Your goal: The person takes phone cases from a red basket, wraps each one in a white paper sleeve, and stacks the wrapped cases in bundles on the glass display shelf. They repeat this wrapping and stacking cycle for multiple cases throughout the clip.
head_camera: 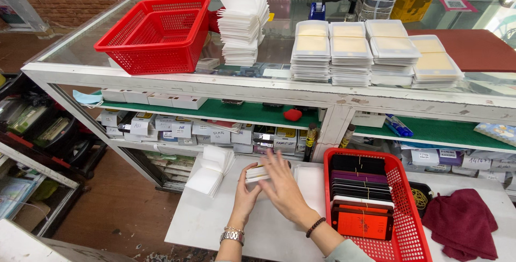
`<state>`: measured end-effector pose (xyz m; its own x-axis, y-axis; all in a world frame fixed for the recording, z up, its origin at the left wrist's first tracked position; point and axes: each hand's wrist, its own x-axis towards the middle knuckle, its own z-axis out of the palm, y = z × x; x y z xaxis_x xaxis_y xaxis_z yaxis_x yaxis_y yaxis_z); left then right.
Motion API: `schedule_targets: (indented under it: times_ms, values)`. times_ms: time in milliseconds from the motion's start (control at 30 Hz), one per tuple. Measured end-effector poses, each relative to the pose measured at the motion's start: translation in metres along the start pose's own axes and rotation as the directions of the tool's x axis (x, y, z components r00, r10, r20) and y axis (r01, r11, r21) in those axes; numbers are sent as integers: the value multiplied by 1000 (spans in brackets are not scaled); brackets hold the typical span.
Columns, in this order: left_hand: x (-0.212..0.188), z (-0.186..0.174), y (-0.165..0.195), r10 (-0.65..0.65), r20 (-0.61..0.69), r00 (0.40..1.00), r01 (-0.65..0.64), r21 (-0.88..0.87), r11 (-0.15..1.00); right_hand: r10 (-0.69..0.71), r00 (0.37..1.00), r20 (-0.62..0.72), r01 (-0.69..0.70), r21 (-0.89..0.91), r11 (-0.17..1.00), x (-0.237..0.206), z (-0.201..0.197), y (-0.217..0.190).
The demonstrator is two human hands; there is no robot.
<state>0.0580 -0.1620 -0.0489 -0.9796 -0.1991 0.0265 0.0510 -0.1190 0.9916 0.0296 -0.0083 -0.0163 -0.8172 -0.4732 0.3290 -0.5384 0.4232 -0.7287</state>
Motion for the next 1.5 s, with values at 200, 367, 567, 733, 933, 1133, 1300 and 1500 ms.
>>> schedule_targets:
  times_ms: [200, 367, 567, 733, 933, 1133, 1300, 1500]
  values:
    - [-2, -3, -6, 0, -48, 999, 0, 8, 1000, 329, 943, -47, -278, 432, 858, -1, 13, 25]
    - [-5, 4, -4, -59, -66, 996, 60, 7, 998, 507, 815, 280, -535, 700, 473, -3, 33, 40]
    - [0, 6, 11, -18, -65, 998, 18, -7, 1000, 454, 839, 300, -514, 710, 481, -5, 35, 36]
    - [-4, -5, 3, -10, 6, 1000, 10, 53, 999, 474, 846, 245, -475, 750, 461, -2, 29, 41]
    - [-6, 4, -12, -53, -70, 996, 78, 424, 902, 512, 790, 339, -582, 678, 449, -13, 39, 45]
    - [-2, 20, 11, -5, -102, 995, 53, 480, 876, 466, 841, 274, -512, 679, 526, -3, 17, 47]
    - [25, 64, 40, 61, 52, 997, -64, 61, 996, 311, 950, 9, -258, 581, 772, 7, -57, 51]
    - [41, 176, 25, -134, 30, 990, 137, -307, 942, 434, 893, -120, -355, 407, 842, -34, -127, 56]
